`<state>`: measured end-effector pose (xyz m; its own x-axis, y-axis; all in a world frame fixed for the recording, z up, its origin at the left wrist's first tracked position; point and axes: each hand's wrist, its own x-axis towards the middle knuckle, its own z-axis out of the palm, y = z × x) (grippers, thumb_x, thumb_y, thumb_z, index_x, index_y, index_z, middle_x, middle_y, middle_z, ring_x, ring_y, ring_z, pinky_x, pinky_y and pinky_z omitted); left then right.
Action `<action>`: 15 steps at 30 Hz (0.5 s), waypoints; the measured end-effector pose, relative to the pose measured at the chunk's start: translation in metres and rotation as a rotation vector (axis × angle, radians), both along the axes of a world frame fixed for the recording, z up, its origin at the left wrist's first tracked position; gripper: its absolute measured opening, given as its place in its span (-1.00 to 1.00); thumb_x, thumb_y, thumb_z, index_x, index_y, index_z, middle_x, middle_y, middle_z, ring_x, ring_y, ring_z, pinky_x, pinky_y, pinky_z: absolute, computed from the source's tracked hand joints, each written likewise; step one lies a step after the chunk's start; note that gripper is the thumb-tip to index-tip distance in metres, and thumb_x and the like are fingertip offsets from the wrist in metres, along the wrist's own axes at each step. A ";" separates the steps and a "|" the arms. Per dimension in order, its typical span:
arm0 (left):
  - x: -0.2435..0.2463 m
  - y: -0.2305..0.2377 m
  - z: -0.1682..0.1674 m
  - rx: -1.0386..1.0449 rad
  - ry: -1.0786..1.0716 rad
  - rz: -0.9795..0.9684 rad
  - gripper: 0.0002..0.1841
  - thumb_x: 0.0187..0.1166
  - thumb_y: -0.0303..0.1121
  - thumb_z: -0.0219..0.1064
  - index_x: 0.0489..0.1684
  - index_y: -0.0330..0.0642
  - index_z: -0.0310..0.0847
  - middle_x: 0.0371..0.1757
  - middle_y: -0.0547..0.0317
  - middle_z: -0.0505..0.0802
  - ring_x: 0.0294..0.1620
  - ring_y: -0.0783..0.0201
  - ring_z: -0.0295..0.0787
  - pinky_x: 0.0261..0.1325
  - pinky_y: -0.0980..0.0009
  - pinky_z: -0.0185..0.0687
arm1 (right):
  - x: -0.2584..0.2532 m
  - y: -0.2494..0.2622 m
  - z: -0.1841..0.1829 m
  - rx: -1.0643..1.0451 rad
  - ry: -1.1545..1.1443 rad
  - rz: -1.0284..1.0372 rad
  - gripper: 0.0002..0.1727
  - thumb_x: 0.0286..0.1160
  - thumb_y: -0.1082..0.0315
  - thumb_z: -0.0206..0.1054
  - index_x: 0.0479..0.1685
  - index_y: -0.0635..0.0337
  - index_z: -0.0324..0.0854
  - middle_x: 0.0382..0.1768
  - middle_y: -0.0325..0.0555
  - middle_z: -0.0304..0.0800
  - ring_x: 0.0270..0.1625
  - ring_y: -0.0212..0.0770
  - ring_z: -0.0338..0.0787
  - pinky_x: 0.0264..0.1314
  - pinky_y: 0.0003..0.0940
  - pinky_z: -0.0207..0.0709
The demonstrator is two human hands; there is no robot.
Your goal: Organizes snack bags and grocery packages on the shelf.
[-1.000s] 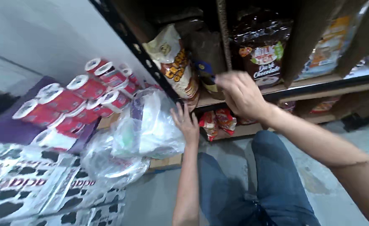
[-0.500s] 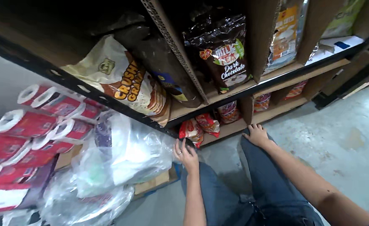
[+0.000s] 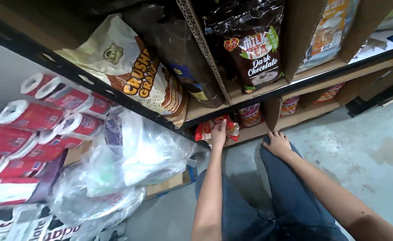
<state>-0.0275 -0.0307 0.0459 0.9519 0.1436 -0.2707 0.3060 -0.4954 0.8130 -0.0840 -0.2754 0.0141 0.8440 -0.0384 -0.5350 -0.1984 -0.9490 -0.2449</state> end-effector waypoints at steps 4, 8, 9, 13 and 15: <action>0.036 -0.007 0.010 0.262 0.054 -0.073 -0.39 0.72 0.09 0.24 0.30 -0.38 0.68 0.40 -0.35 0.72 0.56 -0.22 0.54 0.64 -0.14 0.32 | -0.004 0.005 0.001 -0.002 0.009 0.019 -0.23 0.72 -0.17 0.12 0.69 0.25 0.33 0.69 0.31 0.30 0.76 0.32 0.23 0.66 0.34 0.13; 0.055 -0.007 0.001 0.433 0.097 -0.241 -0.41 0.77 0.05 0.15 0.51 -0.27 0.56 0.52 -0.29 0.65 0.64 -0.24 0.45 0.65 -0.27 0.26 | -0.009 0.004 0.003 0.023 -0.023 0.008 -0.25 0.71 -0.14 0.16 0.64 0.31 0.38 0.65 0.33 0.36 0.73 0.36 0.28 0.65 0.36 0.15; 0.057 -0.006 -0.001 0.388 0.086 -0.229 -0.43 0.78 0.01 0.16 0.52 -0.29 0.54 0.52 -0.32 0.64 0.65 -0.25 0.45 0.65 -0.27 0.25 | -0.009 0.004 0.002 0.021 -0.028 0.006 -0.25 0.71 -0.14 0.16 0.64 0.31 0.38 0.65 0.33 0.37 0.73 0.36 0.29 0.65 0.36 0.15; 0.062 -0.002 -0.026 -0.081 0.022 0.030 -0.55 0.79 -0.20 0.22 0.46 -0.37 0.55 0.41 -0.34 0.69 0.46 -0.12 0.60 0.54 -0.06 0.43 | -0.010 0.002 0.000 0.011 -0.029 -0.002 -0.26 0.71 -0.14 0.16 0.62 0.29 0.40 0.64 0.30 0.39 0.72 0.34 0.29 0.66 0.34 0.14; 0.061 -0.001 -0.036 -0.268 0.033 0.116 -0.58 0.84 -0.24 0.13 0.45 -0.40 0.51 0.28 -0.33 0.71 0.18 -0.03 0.69 0.28 0.05 0.60 | -0.011 0.002 0.000 -0.005 -0.018 0.003 -0.27 0.71 -0.14 0.15 0.60 0.29 0.41 0.62 0.29 0.40 0.72 0.33 0.30 0.66 0.32 0.14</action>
